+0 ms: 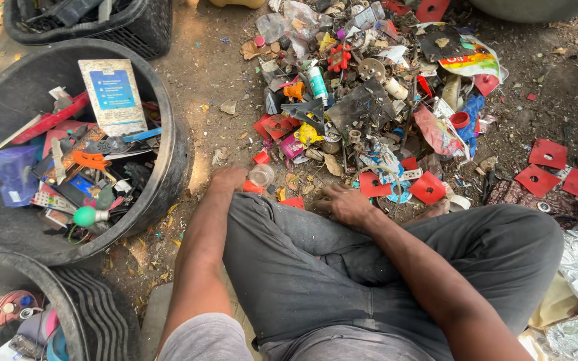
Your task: The person sits on the ground and sorts through a mixed pile of waste, picking up items such as plastic pieces, metal parts, and packaging. They place selected items into a nearby bucket and continue sifting through the debris.
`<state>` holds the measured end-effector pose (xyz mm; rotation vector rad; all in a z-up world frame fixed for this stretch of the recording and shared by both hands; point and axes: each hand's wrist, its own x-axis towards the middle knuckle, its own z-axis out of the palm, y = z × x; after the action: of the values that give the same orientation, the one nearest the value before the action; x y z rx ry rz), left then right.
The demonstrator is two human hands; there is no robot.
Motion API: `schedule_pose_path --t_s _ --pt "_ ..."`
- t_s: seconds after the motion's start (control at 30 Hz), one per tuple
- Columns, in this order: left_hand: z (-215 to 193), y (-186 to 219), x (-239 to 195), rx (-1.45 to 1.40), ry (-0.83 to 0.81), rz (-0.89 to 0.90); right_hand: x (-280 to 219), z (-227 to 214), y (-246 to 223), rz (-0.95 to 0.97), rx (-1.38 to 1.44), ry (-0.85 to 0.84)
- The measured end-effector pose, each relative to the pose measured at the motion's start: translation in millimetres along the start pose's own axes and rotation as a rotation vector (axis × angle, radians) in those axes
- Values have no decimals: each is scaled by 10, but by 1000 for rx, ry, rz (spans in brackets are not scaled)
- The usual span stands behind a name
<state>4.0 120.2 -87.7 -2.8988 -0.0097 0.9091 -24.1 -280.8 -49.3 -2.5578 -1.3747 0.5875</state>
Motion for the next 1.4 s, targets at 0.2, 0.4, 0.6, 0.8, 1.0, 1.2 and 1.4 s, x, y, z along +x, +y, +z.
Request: schedule_pose_path --t_s 0.2,0.4,0.6,0.8,1.0,1.2,1.4 --pt "-575 668 -209 -27 -26 30 253 249 47 -315 -170 124" --pt "-1064 1092 -485 -287 52 -33 312 235 107 -234 -110 361" --pt "-1219 1591 -540 -667 518 -234 224 27 241 266 279 761" --pt "-887 2308 -695 -1493 553 -6 -43 -175 529 264 1801 722" --pt "-875 2463 -850 -1309 618 209 -146 -297 556 171 2163 658" --pt "-781 2615 -904 -914 439 380 -89 -166 429 465 2153 672" --pt "-762 2347 -652 -1694 234 295 -207 -483 399 755 1707 790"
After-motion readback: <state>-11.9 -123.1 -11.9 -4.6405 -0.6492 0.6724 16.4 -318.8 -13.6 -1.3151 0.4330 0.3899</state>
